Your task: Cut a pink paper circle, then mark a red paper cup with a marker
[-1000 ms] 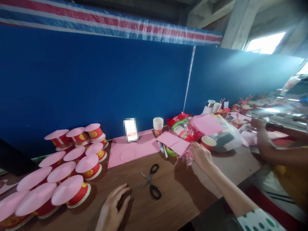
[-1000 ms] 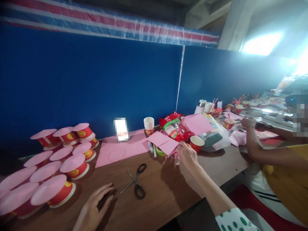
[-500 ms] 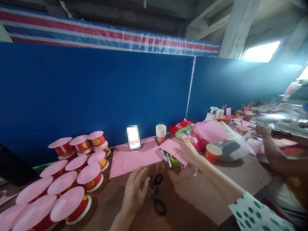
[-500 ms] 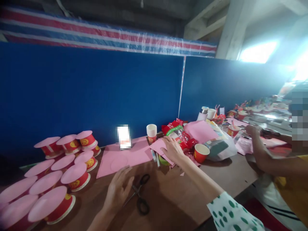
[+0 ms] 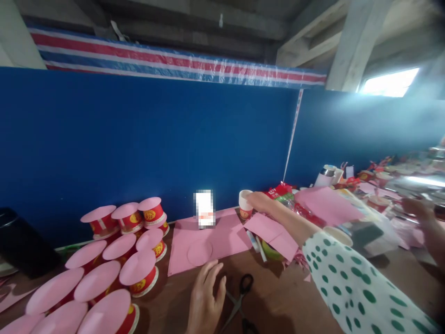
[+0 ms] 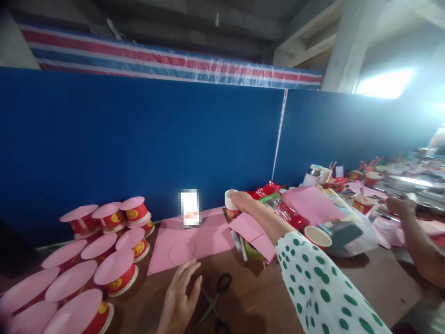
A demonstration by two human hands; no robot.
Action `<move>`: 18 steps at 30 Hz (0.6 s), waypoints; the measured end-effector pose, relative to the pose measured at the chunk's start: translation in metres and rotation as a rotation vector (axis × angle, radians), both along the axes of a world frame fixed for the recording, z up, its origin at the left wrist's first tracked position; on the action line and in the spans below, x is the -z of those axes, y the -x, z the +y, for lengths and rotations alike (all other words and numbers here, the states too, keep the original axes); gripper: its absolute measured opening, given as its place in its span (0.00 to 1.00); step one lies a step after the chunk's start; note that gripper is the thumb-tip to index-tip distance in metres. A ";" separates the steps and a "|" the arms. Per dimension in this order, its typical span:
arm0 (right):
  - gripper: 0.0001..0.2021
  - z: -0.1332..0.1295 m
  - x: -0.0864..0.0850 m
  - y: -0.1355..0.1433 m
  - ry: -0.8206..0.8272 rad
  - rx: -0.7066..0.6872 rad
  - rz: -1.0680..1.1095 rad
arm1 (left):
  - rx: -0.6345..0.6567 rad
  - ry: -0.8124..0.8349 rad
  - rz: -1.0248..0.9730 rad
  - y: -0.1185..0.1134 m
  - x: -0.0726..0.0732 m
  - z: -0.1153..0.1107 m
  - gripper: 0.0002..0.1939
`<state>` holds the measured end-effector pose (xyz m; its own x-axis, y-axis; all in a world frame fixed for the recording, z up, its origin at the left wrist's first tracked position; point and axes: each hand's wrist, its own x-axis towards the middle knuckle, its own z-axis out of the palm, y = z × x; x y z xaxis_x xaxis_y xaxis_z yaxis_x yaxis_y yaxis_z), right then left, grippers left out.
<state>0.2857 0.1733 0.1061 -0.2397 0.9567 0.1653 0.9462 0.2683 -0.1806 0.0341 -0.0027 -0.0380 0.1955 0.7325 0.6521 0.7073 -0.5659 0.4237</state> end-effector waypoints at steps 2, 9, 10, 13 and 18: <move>0.06 0.007 -0.003 -0.005 0.028 -0.026 -0.081 | -0.005 0.019 -0.010 -0.001 0.001 0.000 0.16; 0.08 0.015 -0.014 -0.022 0.029 -0.032 -0.248 | -0.008 0.030 -0.033 -0.003 -0.003 -0.001 0.14; 0.08 0.015 -0.014 -0.023 0.021 -0.023 -0.255 | -0.006 0.028 -0.033 -0.003 -0.004 -0.001 0.14; 0.09 0.015 -0.016 -0.022 0.002 0.005 -0.264 | 0.000 0.022 -0.029 -0.003 -0.005 -0.001 0.14; 0.11 0.017 -0.018 -0.018 -0.036 0.067 -0.258 | -0.003 0.026 -0.026 -0.003 -0.004 -0.001 0.14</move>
<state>0.3032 0.1903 0.1241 -0.2151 0.9664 0.1409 0.9755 0.2058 0.0772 0.0369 -0.0040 -0.0339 0.1759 0.7497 0.6380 0.6976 -0.5522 0.4565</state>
